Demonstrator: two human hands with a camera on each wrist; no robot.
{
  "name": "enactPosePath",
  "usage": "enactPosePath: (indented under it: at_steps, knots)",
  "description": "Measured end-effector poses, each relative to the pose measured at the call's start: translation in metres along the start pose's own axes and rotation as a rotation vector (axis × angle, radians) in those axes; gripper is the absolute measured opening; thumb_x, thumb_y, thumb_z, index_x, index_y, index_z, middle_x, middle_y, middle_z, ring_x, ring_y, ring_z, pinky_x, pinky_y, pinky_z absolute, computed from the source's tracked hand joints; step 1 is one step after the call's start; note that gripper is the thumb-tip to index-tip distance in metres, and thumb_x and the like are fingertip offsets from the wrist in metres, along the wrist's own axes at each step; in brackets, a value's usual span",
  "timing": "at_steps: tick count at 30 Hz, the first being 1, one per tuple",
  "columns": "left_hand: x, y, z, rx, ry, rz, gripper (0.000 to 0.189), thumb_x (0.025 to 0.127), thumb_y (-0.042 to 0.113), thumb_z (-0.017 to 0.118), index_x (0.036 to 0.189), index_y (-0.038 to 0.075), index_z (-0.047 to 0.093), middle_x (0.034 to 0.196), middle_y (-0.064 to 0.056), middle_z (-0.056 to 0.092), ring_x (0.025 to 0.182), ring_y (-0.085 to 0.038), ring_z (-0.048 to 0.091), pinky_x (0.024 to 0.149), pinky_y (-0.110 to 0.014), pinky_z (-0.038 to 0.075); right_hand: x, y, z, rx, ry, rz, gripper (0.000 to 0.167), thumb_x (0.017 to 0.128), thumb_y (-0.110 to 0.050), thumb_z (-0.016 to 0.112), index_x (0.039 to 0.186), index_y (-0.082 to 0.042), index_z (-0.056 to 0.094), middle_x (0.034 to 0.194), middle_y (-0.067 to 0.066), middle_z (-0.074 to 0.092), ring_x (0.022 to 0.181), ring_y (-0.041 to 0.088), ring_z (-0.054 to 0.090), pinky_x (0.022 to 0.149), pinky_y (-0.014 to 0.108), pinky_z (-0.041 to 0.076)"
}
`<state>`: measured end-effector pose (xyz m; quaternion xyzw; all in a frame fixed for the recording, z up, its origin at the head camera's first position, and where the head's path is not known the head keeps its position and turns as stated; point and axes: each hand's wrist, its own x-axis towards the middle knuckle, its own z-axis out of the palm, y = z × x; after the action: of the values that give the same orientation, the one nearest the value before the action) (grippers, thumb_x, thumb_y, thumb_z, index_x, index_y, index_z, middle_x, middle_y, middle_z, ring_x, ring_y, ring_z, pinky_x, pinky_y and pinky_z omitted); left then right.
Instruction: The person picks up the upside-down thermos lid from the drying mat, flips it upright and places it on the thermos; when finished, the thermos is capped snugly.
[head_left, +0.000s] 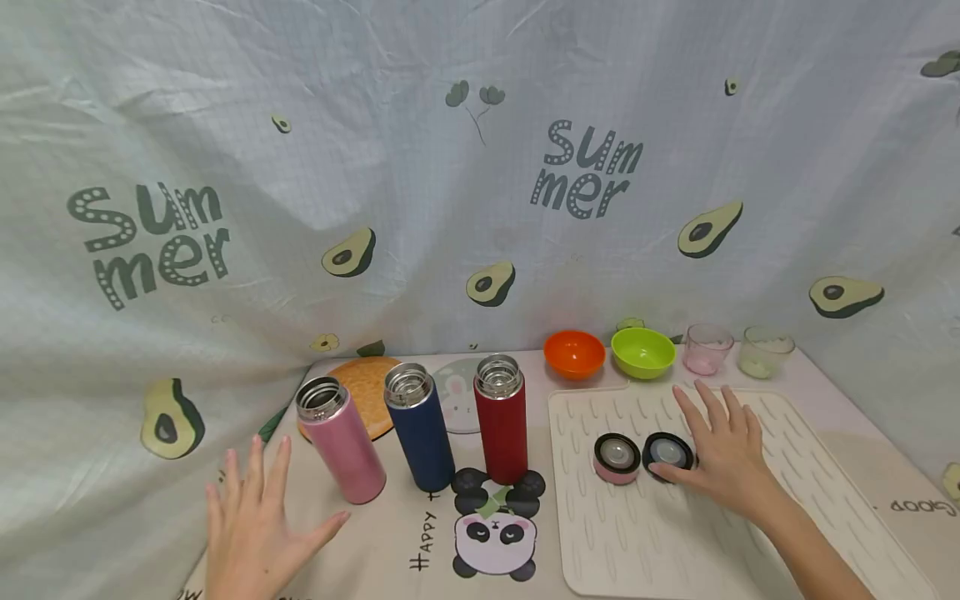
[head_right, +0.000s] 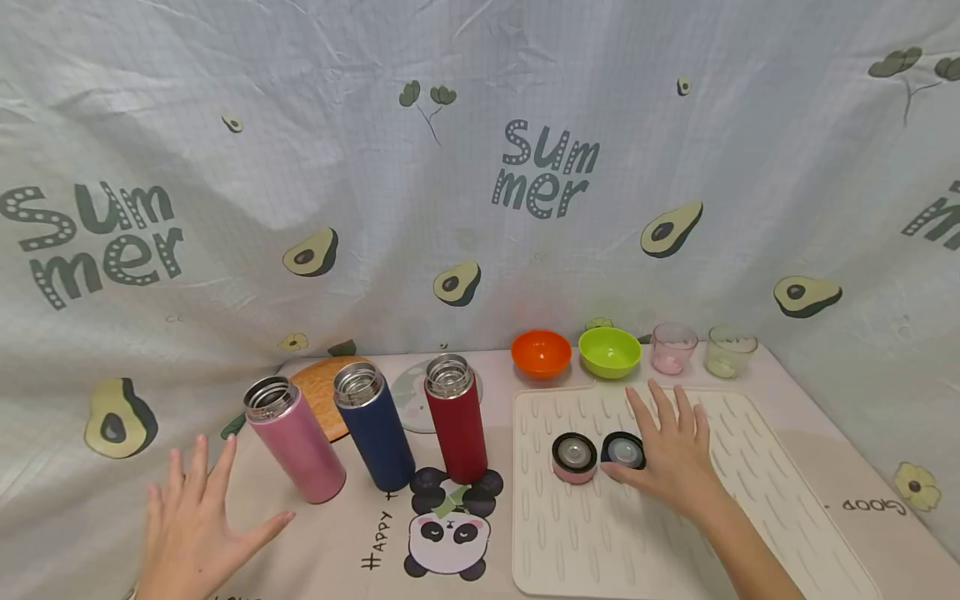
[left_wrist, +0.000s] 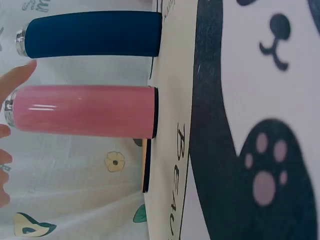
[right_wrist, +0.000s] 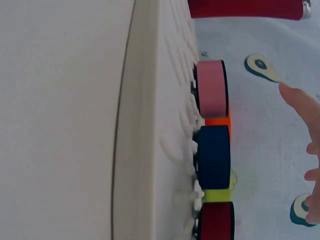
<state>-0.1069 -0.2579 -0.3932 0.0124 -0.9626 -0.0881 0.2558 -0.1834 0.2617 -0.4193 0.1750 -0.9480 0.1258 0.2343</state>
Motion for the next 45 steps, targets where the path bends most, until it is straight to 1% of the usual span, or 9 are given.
enactPosePath:
  at_steps: [9,17,22,26,29,32,37,41,45]
  knots:
    - [-0.001,0.014,0.003,-0.082,0.119,0.044,0.109,0.049,0.046,0.082,0.136,0.002,0.035,0.138,-0.030,0.030,0.130,-0.044,0.019,0.105,-0.060,0.008,0.012,-0.012,0.022,0.021,-0.108,-0.085,0.098,0.066,-0.058,0.071,0.139,-0.005,0.032,0.135,0.024,0.033,0.123,0.047,0.023,0.093,0.064,0.020]
    - [-0.005,0.030,0.001,-0.080,0.074,-0.005,0.103,0.050,0.045,0.083,0.130,-0.003,0.040,0.130,-0.026,0.036,0.117,-0.042,0.031,0.097,-0.060,0.024,0.017,-0.014,0.047,0.159,-0.269,-0.171,0.080,0.071,-0.048,0.073,0.129,-0.001,0.045,0.122,0.019,0.048,0.117,0.041,0.038,0.090,0.062,0.030]
    - [-0.009,0.037,-0.002,-0.116,0.081,-0.038,0.094,0.052,0.041,0.084,0.126,-0.001,0.045,0.125,-0.024,0.041,0.112,-0.040,0.036,0.088,-0.059,0.033,0.020,-0.016,0.055,0.144,-0.278,-0.182,0.072,0.072,-0.042,0.074,0.125,0.001,0.049,0.115,0.018,0.052,0.112,0.038,0.044,0.092,0.058,0.031]
    - [-0.015,0.043,-0.002,-0.167,0.100,0.004,0.080,0.052,0.036,0.085,0.117,0.000,0.055,0.114,-0.019,0.049,0.103,-0.036,0.043,0.081,-0.054,0.039,0.022,-0.017,0.060,0.114,-0.247,-0.205,0.062,0.071,-0.038,0.075,0.116,0.000,0.053,0.105,0.012,0.054,0.104,0.033,0.049,0.089,0.054,0.035]
    - [-0.019,0.051,0.000,-0.223,0.035,0.038,0.072,0.053,0.033,0.086,0.114,0.004,0.059,0.110,-0.012,0.052,0.101,-0.030,0.044,0.079,-0.050,0.042,0.023,-0.019,0.061,0.108,-0.230,-0.195,0.060,0.069,-0.038,0.078,0.111,-0.003,0.054,0.102,0.010,0.055,0.101,0.030,0.050,0.087,0.053,0.037]
    - [-0.022,0.059,0.006,-0.307,-0.066,0.085,0.066,0.055,0.031,0.086,0.112,0.007,0.061,0.110,-0.006,0.053,0.102,-0.025,0.046,0.079,-0.047,0.045,0.025,-0.022,0.059,0.142,-0.232,-0.177,0.061,0.065,-0.036,0.080,0.111,-0.005,0.054,0.102,0.008,0.054,0.099,0.028,0.051,0.084,0.052,0.038]
    - [-0.020,0.075,0.014,-0.442,-0.313,0.091,0.057,0.066,0.038,0.080,0.115,0.016,0.059,0.113,0.003,0.055,0.107,-0.022,0.049,0.085,-0.047,0.046,0.026,-0.031,0.056,0.234,-0.235,-0.150,0.063,0.064,-0.032,0.082,0.113,-0.007,0.053,0.103,0.004,0.052,0.091,0.021,0.053,0.078,0.042,0.045]
    - [-0.011,0.090,0.018,-0.540,-0.513,0.078,0.055,0.076,0.045,0.070,0.120,0.015,0.056,0.116,0.000,0.057,0.110,-0.026,0.051,0.087,-0.051,0.045,0.028,-0.046,0.049,0.318,-0.211,-0.177,0.063,0.065,-0.030,0.080,0.117,-0.007,0.051,0.104,0.000,0.049,0.089,0.015,0.054,0.074,0.035,0.051]
    - [-0.003,0.106,0.028,-0.651,-0.632,0.092,0.051,0.083,0.043,0.063,0.122,0.012,0.054,0.117,-0.005,0.058,0.112,-0.031,0.051,0.085,-0.055,0.044,0.029,-0.065,0.043,0.397,-0.196,-0.226,0.065,0.067,-0.028,0.079,0.120,-0.009,0.048,0.109,-0.004,0.045,0.094,0.010,0.052,0.079,0.031,0.051]
